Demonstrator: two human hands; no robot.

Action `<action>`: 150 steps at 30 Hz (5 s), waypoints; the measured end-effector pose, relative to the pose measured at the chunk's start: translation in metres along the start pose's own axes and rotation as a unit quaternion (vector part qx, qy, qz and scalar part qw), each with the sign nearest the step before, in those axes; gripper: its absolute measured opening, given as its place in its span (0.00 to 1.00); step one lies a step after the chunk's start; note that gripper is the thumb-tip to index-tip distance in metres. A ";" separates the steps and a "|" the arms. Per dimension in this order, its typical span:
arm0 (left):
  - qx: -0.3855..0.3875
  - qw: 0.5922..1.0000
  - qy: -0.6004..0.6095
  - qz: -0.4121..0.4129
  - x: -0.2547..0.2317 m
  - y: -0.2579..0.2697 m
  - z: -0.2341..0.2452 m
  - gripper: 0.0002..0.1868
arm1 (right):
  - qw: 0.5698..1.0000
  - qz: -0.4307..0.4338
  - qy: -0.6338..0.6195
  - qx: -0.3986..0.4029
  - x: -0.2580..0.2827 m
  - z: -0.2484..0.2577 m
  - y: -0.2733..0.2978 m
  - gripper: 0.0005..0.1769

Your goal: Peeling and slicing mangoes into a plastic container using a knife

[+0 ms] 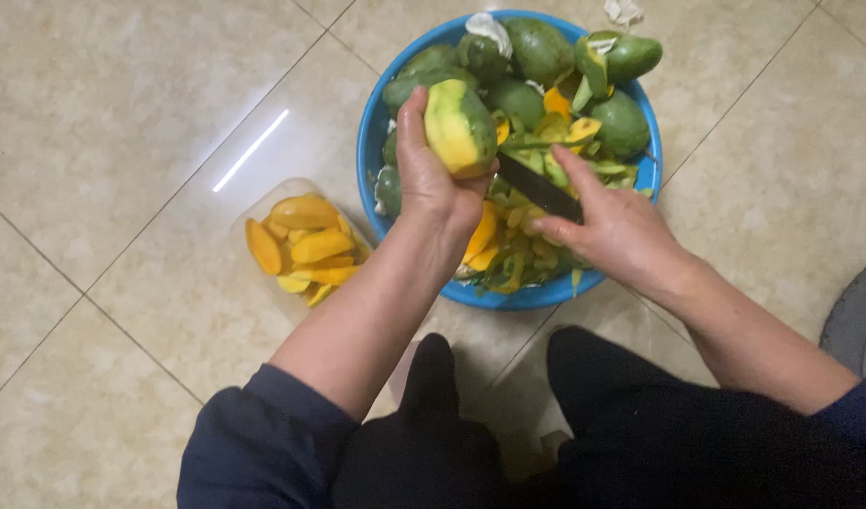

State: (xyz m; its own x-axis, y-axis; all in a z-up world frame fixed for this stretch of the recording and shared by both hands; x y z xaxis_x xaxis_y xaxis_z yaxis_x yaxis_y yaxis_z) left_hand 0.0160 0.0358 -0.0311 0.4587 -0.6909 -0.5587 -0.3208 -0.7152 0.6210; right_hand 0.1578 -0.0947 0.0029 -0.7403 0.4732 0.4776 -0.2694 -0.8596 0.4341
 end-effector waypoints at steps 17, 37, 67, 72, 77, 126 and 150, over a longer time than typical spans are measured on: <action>-0.035 0.996 -0.081 0.021 -0.004 0.009 0.028 0.25 | 0.822 0.171 -0.536 -0.083 0.072 0.017 0.014 0.43; 0.021 0.986 0.078 0.147 0.096 -0.054 0.025 0.20 | 0.982 0.047 -0.183 0.002 -0.007 -0.024 -0.003 0.55; -0.074 0.976 0.125 0.160 0.085 -0.025 0.025 0.23 | 0.989 0.138 -0.045 -0.030 -0.009 -0.028 -0.021 0.48; -0.086 0.982 0.093 0.140 0.079 -0.019 0.024 0.22 | 0.967 0.226 -0.073 -0.087 0.000 -0.023 -0.021 0.37; -0.105 0.966 0.137 0.192 0.089 -0.028 0.035 0.26 | 0.968 0.168 -0.176 -0.063 0.001 -0.021 -0.024 0.37; 0.034 0.997 -0.072 -0.016 0.072 -0.045 0.035 0.19 | 0.887 0.084 -0.453 0.010 -0.010 -0.031 -0.050 0.36; 0.144 0.973 0.086 0.159 0.071 -0.068 0.056 0.20 | 0.641 -0.069 -0.748 0.160 -0.047 -0.066 -0.066 0.35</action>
State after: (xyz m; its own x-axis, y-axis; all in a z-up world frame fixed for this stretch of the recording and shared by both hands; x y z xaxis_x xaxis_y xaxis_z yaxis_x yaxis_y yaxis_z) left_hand 0.0237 0.0296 -0.1436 0.4227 -0.8716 -0.2482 -0.6767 -0.4857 0.5534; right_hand 0.1705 -0.0727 -0.0986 0.7596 0.4013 0.5118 0.0475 -0.8191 0.5717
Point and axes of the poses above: each hand's wrist, its own y-axis away from the middle knuckle, its own z-axis out of the back of the hand, x = y × z, the point moved 5 cm from there along -y, towards the middle knuckle, and after that the axes turned 11 degrees about -y, right-handed, at the moved point
